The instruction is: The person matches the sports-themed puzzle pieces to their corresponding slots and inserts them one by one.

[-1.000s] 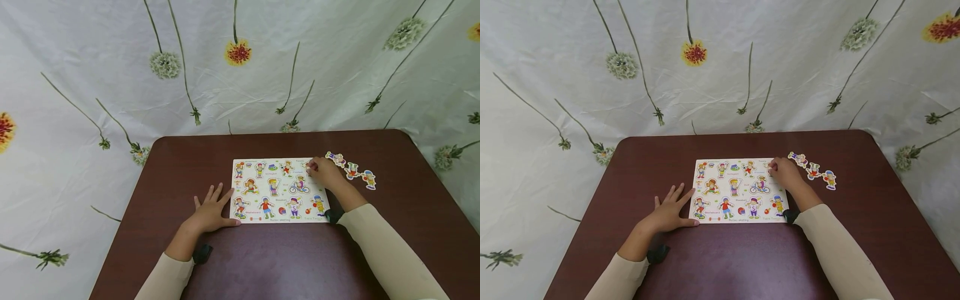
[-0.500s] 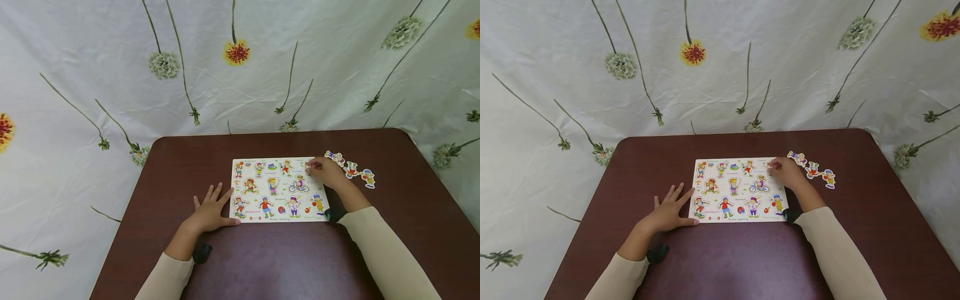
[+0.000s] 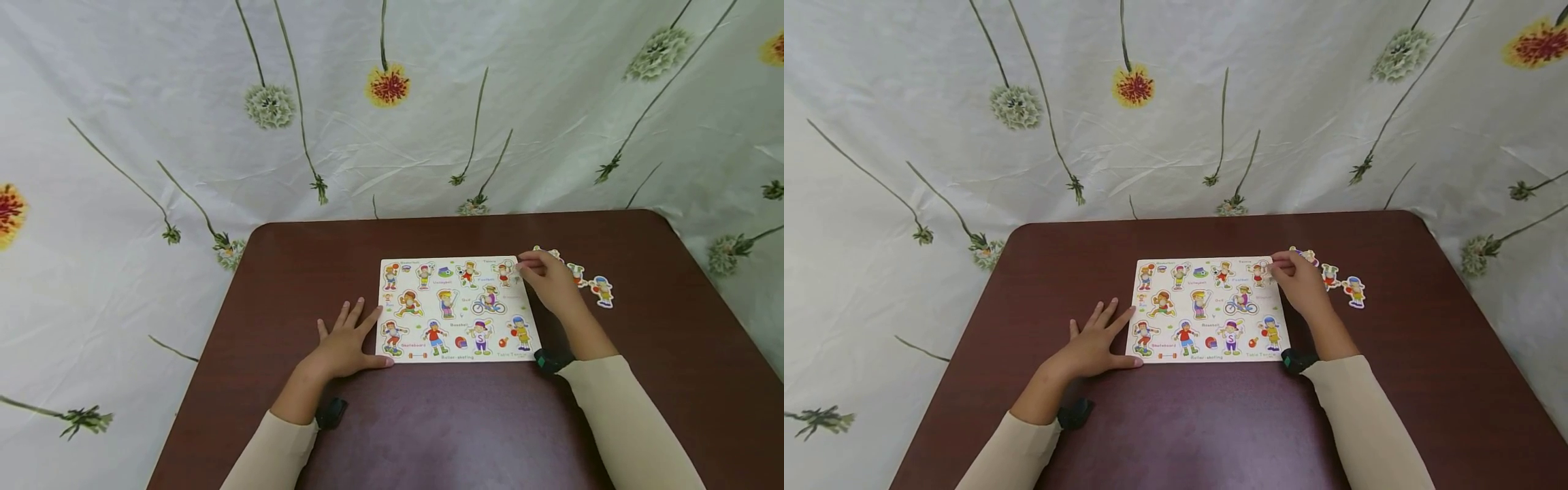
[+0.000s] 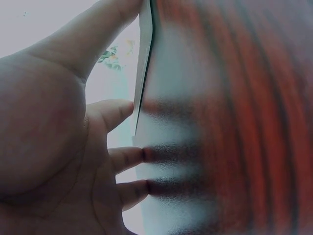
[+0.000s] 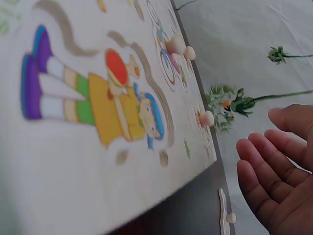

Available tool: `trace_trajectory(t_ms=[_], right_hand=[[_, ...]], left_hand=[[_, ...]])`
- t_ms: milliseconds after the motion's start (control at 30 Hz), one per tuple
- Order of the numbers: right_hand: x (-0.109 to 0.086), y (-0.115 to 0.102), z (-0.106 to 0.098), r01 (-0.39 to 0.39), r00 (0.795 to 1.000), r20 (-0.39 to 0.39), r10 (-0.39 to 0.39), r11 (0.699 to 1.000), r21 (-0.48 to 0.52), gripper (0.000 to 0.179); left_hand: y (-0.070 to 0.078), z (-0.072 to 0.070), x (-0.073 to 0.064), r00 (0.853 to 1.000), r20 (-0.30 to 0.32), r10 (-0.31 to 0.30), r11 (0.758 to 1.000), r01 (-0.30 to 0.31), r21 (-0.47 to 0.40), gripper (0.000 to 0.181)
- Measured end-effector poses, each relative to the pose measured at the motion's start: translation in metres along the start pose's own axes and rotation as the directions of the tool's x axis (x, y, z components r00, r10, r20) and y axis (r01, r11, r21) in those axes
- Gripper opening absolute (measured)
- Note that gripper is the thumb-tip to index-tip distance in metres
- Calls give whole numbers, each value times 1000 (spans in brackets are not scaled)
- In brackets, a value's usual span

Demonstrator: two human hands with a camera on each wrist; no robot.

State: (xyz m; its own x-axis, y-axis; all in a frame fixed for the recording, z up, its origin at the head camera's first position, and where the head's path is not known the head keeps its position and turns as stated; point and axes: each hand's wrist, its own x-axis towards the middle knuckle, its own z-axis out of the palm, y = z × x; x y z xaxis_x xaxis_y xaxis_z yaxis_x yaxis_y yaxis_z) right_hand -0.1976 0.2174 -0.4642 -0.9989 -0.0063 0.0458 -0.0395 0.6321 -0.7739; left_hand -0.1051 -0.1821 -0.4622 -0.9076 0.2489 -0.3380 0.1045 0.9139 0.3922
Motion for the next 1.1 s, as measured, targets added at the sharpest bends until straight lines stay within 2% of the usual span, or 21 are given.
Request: trace_trajectory(t_ms=[267, 767, 933, 1100], right_hand=[[-7, 9, -13, -23, 997, -79, 24, 1000, 13, 44], [-23, 29, -44, -85, 987, -141, 79, 996, -35, 45], [-27, 40, -59, -127, 980, -161, 114, 989, -73, 42], [-29, 51, -71, -210, 968, -163, 191, 972, -106, 41]], left_hand=[[0, 0, 0, 1000, 4, 0, 1000, 0, -5, 107], [1, -1, 0, 1000, 2, -4, 1000, 4, -6, 107], [1, 0, 0, 1000, 0, -3, 1000, 3, -11, 107], [1, -1, -1, 1000, -2, -1, 1000, 1, -11, 107]])
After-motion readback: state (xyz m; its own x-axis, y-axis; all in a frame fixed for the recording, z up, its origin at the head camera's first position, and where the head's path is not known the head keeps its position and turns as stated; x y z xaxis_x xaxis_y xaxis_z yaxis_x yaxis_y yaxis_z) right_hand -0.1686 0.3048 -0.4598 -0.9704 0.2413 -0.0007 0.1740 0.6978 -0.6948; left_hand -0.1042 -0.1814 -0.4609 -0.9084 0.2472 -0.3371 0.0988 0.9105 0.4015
